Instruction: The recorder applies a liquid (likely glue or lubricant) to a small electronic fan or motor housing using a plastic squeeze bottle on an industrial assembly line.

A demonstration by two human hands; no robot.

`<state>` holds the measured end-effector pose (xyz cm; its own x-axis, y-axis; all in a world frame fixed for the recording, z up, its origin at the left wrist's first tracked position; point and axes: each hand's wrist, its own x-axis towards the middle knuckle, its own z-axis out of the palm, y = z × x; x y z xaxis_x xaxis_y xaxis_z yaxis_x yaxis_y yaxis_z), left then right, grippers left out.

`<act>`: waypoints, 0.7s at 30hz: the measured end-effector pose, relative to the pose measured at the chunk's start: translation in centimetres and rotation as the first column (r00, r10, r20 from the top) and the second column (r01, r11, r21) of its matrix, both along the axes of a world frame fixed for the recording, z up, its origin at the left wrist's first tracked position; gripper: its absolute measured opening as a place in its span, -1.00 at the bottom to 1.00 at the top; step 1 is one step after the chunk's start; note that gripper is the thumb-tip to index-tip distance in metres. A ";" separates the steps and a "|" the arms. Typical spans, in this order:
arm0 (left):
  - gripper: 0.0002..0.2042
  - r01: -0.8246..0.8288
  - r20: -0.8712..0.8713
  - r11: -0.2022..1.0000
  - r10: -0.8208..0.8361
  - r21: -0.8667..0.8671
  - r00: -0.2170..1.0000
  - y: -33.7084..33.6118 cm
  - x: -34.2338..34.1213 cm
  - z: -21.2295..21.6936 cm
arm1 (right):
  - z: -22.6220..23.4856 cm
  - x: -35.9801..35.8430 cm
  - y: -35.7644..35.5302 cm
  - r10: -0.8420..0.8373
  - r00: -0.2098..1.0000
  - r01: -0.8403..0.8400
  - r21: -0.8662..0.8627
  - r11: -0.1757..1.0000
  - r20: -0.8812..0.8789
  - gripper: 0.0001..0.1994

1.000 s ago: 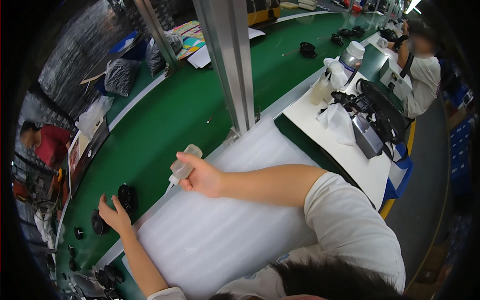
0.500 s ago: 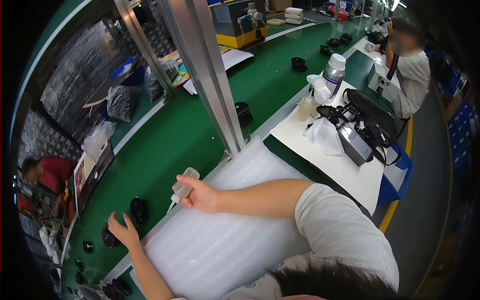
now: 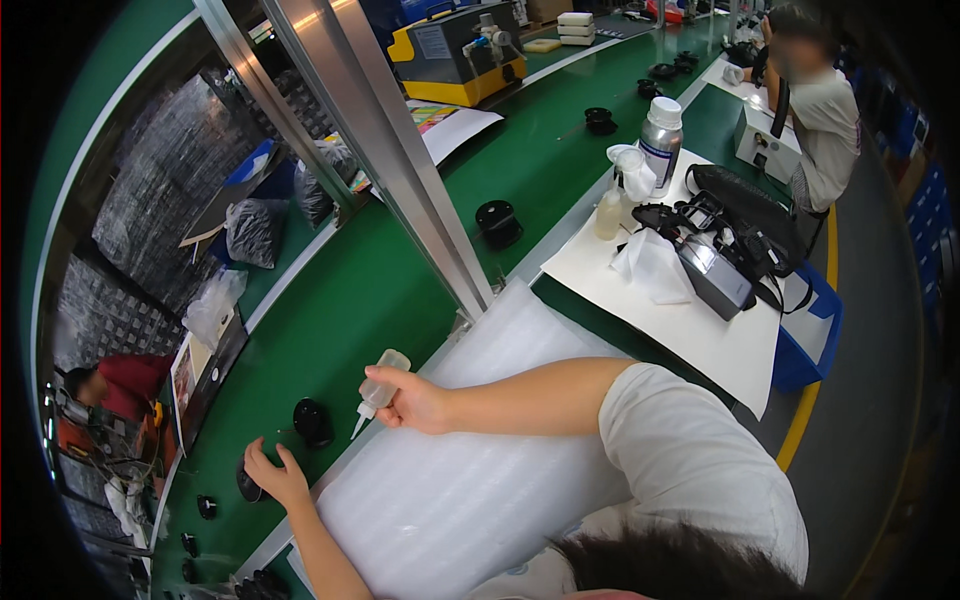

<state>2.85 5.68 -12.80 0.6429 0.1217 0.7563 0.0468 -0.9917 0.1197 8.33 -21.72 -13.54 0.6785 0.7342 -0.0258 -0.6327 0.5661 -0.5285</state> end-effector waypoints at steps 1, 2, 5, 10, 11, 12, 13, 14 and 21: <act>-0.72 0.011 -0.007 1.000 -0.011 0.006 1.000 -0.1 0.1 -0.2 | -0.1 0.0 0.0 0.005 1.000 -0.005 0.003 1.000 0.006 -0.62; -0.72 0.022 -0.014 1.000 -0.022 0.011 1.000 -0.2 0.1 -0.2 | -0.2 0.1 0.1 0.007 1.000 -0.007 0.007 1.000 0.007 -0.62; -0.72 0.023 -0.009 0.999 -0.022 0.024 1.000 -0.3 0.0 0.0 | -0.3 0.1 0.1 0.021 1.000 -0.021 -0.006 1.000 0.000 -0.62; -0.73 0.036 0.002 0.999 -0.036 0.023 0.999 -0.2 0.0 0.0 | 0.1 0.0 0.0 0.011 1.000 -0.010 -0.022 1.000 0.023 -0.62; -0.72 0.046 0.000 0.999 -0.046 0.024 0.999 -0.4 0.0 0.1 | 0.1 0.1 0.0 0.012 1.000 -0.011 -0.023 1.000 0.025 -0.62; -0.71 0.057 -0.003 0.998 -0.056 0.026 0.998 -0.5 0.0 0.1 | 0.1 0.1 0.0 0.009 1.000 -0.008 -0.025 1.000 0.025 -0.62; -0.71 0.055 -0.002 0.998 -0.055 0.025 0.998 -0.5 -0.1 0.1 | 0.1 0.0 0.0 0.007 1.000 -0.006 -0.028 1.000 0.023 -0.62; -0.70 0.059 0.000 0.998 -0.059 0.035 0.998 -0.4 -0.1 0.1 | 0.1 0.0 0.0 0.008 1.000 -0.007 -0.028 1.000 0.024 -0.62; -0.68 0.118 -0.037 0.991 -0.115 0.069 0.993 -0.9 0.0 0.2 | -0.1 0.0 0.1 0.006 1.000 -0.005 -0.027 1.000 0.022 -0.62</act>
